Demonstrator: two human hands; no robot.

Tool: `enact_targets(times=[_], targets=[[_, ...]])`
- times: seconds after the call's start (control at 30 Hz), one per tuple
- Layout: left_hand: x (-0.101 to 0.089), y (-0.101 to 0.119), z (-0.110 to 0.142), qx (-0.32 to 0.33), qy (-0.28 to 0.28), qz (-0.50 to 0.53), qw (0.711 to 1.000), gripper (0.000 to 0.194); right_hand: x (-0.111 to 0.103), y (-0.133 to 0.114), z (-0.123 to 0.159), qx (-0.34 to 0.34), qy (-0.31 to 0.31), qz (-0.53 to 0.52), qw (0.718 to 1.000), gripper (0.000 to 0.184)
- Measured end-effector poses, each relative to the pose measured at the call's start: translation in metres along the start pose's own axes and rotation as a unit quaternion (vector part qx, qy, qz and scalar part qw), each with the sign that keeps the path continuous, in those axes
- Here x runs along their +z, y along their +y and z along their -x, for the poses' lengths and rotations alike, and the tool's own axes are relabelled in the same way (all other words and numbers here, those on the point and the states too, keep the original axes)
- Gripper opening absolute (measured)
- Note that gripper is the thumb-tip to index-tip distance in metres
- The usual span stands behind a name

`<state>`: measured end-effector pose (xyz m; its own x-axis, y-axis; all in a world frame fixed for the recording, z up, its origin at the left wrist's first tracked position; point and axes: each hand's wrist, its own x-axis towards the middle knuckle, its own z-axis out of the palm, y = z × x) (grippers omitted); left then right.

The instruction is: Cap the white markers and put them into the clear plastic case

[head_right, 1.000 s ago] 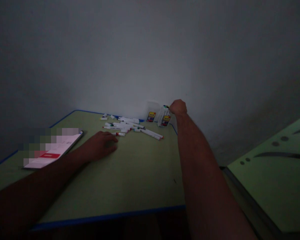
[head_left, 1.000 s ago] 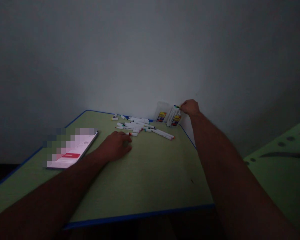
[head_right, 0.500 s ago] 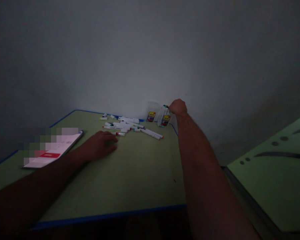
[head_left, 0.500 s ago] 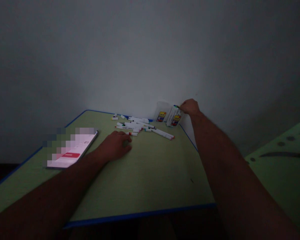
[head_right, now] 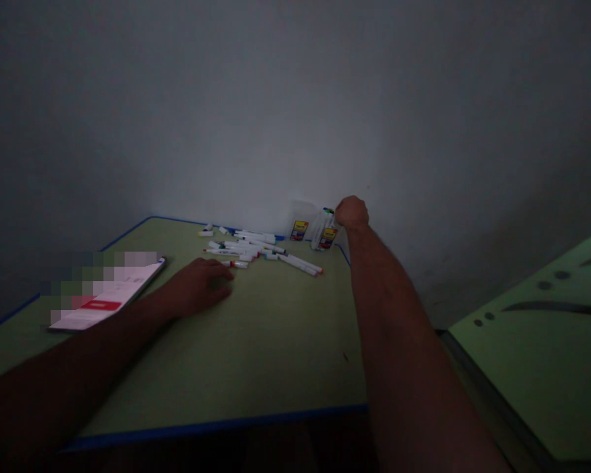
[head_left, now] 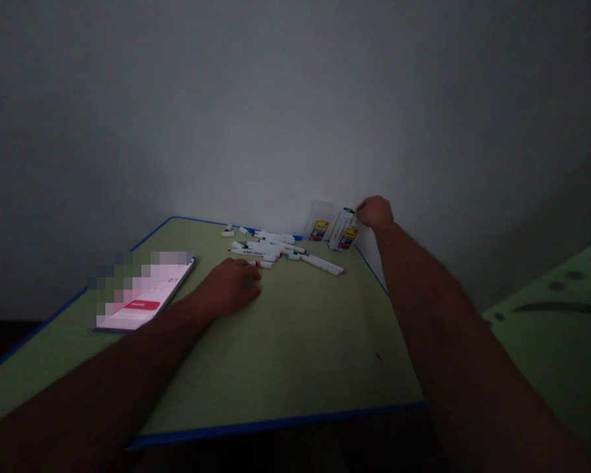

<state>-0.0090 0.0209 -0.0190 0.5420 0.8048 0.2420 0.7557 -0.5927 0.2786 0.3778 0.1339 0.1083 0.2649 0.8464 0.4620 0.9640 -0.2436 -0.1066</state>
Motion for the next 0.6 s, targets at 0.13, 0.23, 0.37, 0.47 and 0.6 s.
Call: enact_targets(times=[0.13,0.23,0.37,0.47,0.6], targets=[[-0.0015,0.0009,0.0001,-0.002,-0.005,-0.004,1.0,0.04,-0.0026,-0.0047,0.0046,0.033,-0.002,0.011,0.999,0.025],[-0.0015,0.0007,0.0,-0.002,-0.006,-0.005,1.0,0.04,-0.0032,-0.0042,0.0049,0.031,0.006,0.004,1.0,0.023],[0.0,-0.0005,-0.0004,-0.004,-0.008,-0.002,1.0,0.04,-0.005,-0.0038,0.0055,0.039,0.004,-0.011,0.999,0.024],[0.0007,-0.0013,-0.0004,-0.007,-0.007,-0.004,1.0,0.039,-0.0077,-0.0056,0.0076,0.05,-0.008,-0.017,0.999,0.024],[0.0007,-0.002,-0.0003,-0.003,-0.006,-0.006,1.0,0.039,-0.0091,-0.0063,0.0097,0.048,-0.004,-0.024,0.999,0.025]])
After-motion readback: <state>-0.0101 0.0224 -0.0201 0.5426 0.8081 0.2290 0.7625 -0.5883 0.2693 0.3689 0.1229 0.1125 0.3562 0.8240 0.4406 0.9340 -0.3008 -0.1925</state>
